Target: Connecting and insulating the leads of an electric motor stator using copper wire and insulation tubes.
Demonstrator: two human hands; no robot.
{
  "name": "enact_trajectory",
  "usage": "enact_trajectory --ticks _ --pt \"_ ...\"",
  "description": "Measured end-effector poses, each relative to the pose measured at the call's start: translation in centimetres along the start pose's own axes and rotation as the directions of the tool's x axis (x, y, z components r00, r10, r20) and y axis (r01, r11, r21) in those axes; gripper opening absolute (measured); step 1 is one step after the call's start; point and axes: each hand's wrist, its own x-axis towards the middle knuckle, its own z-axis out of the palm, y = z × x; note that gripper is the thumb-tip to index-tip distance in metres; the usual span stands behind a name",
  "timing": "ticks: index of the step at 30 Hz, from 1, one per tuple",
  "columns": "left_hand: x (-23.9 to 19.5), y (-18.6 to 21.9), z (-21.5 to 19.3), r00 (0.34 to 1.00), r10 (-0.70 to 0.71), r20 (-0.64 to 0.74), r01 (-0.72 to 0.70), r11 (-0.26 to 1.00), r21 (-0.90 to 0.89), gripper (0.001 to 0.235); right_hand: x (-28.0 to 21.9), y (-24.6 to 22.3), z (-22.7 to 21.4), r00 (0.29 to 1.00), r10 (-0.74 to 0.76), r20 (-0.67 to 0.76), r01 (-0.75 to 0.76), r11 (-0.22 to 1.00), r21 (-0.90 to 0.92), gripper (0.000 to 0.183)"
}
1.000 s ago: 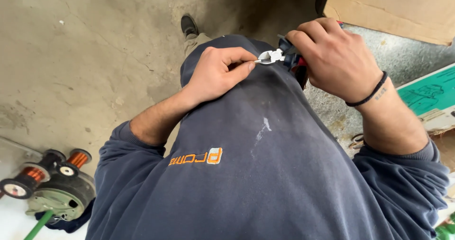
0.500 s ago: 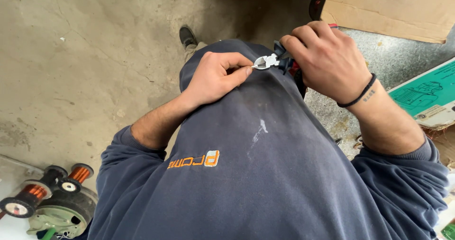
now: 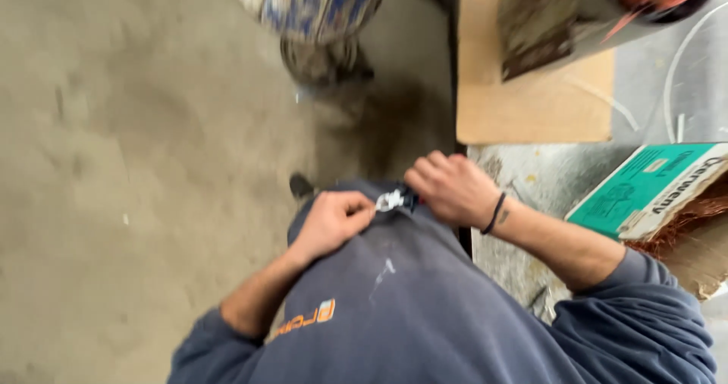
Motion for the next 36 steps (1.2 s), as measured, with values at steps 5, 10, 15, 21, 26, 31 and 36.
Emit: enact_trajectory --ticks 5,10,15,21,26,31,36 --pt "0.3 -0.2 -1.0 0.999 -0.003 0.045 0.004 1.000 -0.030 0.021 0.3 -0.1 1.0 0.999 0.026 -0.019 -0.024 0.997 0.078 0.017" --pt "0.8 -0.3 -1.8 0.995 0.005 0.100 -0.008 1.000 0.029 0.021 0.5 -0.4 1.5 0.996 0.047 -0.082 -0.036 0.991 0.130 0.026" --pt "1.4 -1.4 -2.6 0.987 -0.022 0.158 0.011 0.997 0.071 0.023 0.6 -0.8 3.4 0.985 0.116 0.127 -0.156 0.915 0.373 0.035" --pt "2.2 -1.0 -4.0 0.977 -0.015 0.212 -0.008 0.994 0.104 0.024 1.3 -0.9 5.6 0.986 0.127 0.108 -0.157 0.927 0.341 0.035" --pt "2.6 -2.2 -5.0 0.966 -0.024 0.259 0.016 0.999 0.031 0.022 1.6 -0.3 5.8 0.987 0.135 0.083 -0.156 0.917 0.367 0.030" --pt "3.2 -4.0 -6.2 0.945 -0.014 0.326 0.036 0.998 -0.061 0.022 -1.3 2.1 4.4 0.928 0.370 0.040 -0.345 0.815 0.466 0.023" --pt "3.0 -2.7 -6.6 0.926 0.010 0.376 0.051 0.987 -0.153 0.028 -7.0 7.1 5.9 0.302 0.944 0.133 -0.947 0.281 0.158 0.048"
